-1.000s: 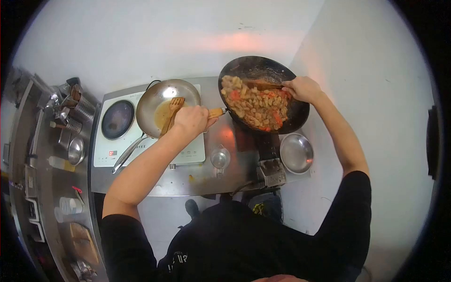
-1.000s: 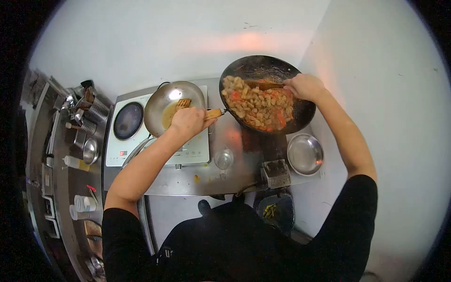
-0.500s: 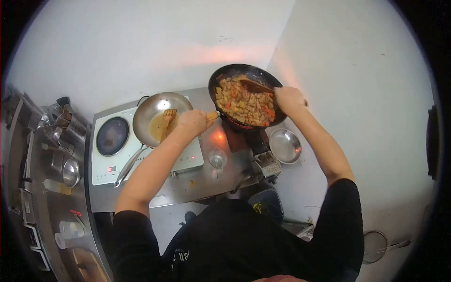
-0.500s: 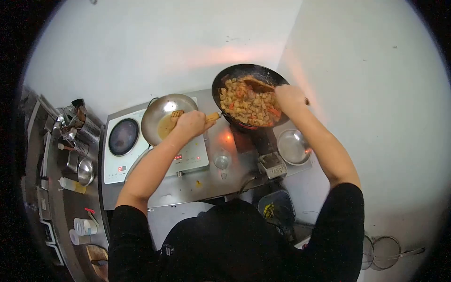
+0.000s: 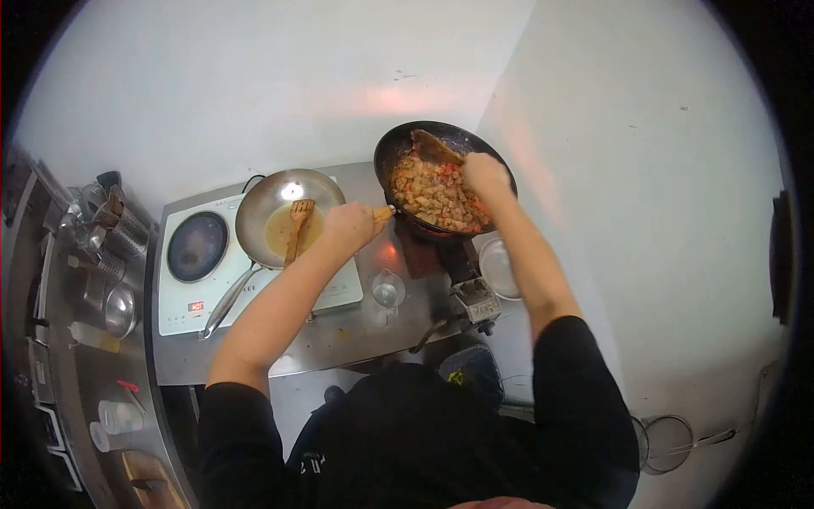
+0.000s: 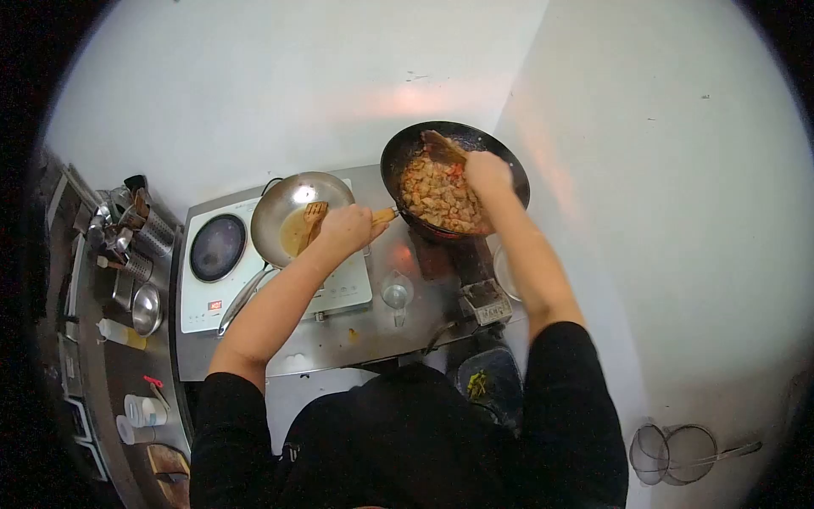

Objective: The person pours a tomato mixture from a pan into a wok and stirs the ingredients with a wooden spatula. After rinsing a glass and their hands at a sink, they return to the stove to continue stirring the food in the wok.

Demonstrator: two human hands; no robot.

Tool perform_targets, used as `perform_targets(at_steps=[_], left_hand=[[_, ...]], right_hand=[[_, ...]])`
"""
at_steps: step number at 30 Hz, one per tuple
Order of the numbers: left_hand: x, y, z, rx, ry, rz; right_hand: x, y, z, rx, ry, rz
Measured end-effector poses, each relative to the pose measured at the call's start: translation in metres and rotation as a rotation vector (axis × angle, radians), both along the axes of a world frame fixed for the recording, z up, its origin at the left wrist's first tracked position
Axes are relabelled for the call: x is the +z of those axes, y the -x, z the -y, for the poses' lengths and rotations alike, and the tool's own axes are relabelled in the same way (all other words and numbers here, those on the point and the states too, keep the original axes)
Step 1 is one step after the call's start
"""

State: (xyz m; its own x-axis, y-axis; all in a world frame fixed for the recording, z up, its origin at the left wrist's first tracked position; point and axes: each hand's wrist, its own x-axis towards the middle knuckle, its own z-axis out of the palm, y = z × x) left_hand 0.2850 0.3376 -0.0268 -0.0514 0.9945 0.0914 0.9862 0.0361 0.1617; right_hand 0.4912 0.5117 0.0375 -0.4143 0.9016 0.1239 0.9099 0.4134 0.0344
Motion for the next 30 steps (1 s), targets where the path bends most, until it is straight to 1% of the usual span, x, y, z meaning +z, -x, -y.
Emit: perform_targets(at_steps=[1, 2, 3, 4, 6, 7, 9, 11, 12, 13, 15, 17, 18, 19, 21, 22, 23, 25, 26, 28, 30], left_hand=[[0.002, 0.002, 0.0, 0.002, 0.0, -0.001], [0.002, 0.002, 0.0, -0.002, -0.012, -0.003], [0.0, 0.001, 0.001, -0.011, -0.019, -0.003], [-0.001, 0.001, 0.001, -0.018, -0.013, 0.003], [-0.001, 0.003, -0.002, -0.022, -0.014, -0.006], [-0.002, 0.005, -0.002, -0.028, -0.008, -0.005], [-0.004, 0.005, -0.002, -0.016, -0.012, 0.006], [-0.001, 0.002, -0.002, -0.025, 0.015, 0.013], [0.0, 0.002, -0.001, -0.022, 0.035, 0.013], [-0.003, 0.001, 0.001, -0.016, 0.036, 0.012], [-0.006, 0.003, 0.001, -0.032, -0.058, -0.023], [-0.003, 0.007, -0.001, -0.022, -0.044, -0.017], [-0.004, 0.006, -0.001, -0.027, -0.022, -0.006], [-0.002, 0.005, -0.002, -0.024, -0.019, -0.004], [0.0, 0.003, -0.001, -0.01, -0.029, -0.01], [-0.002, 0.001, 0.0, -0.006, -0.025, -0.012], [-0.005, 0.002, -0.001, -0.007, -0.033, -0.022], [-0.005, 0.008, -0.002, -0.007, -0.042, -0.04], [-0.006, 0.009, -0.003, -0.003, -0.043, -0.035], [-0.009, 0.004, -0.004, -0.027, -0.036, -0.021], [-0.004, 0.007, -0.003, -0.022, -0.005, -0.01]], right_hand=[[0.005, -0.016, -0.007, 0.033, -0.02, 0.128], [0.037, -0.027, 0.032, 0.035, -0.017, 0.155], [0.053, -0.043, 0.059, 0.1, -0.038, 0.199], [0.062, -0.058, 0.084, 0.159, -0.054, 0.239], [0.078, -0.063, 0.133, 0.188, -0.023, 0.343], [0.07, -0.059, 0.136, 0.184, -0.017, 0.344], [0.034, -0.052, 0.135, 0.289, -0.094, 0.437], [-0.019, -0.039, 0.093, 0.317, -0.265, 0.348], [-0.028, -0.034, 0.067, 0.271, -0.305, 0.341], [-0.029, -0.028, 0.045, 0.228, -0.345, 0.332], [-0.01, -0.03, 0.016, 0.174, -0.316, 0.339], [0.035, -0.03, 0.027, 0.17, -0.332, 0.344], [0.048, -0.033, 0.03, 0.154, -0.337, 0.355], [0.047, -0.035, 0.019, 0.158, -0.334, 0.356], [0.031, -0.034, -0.021, 0.159, -0.327, 0.444], [0.004, -0.034, -0.048, 0.116, -0.258, 0.43], [-0.009, -0.037, -0.05, 0.123, -0.258, 0.427], [-0.028, -0.047, -0.034, 0.357, -0.159, 0.52], [0.005, -0.048, 0.001, 0.286, -0.113, 0.525], [0.059, -0.065, 0.047, 0.2, -0.135, 0.458], [0.09, -0.091, 0.075, 0.302, -0.219, 0.421]])
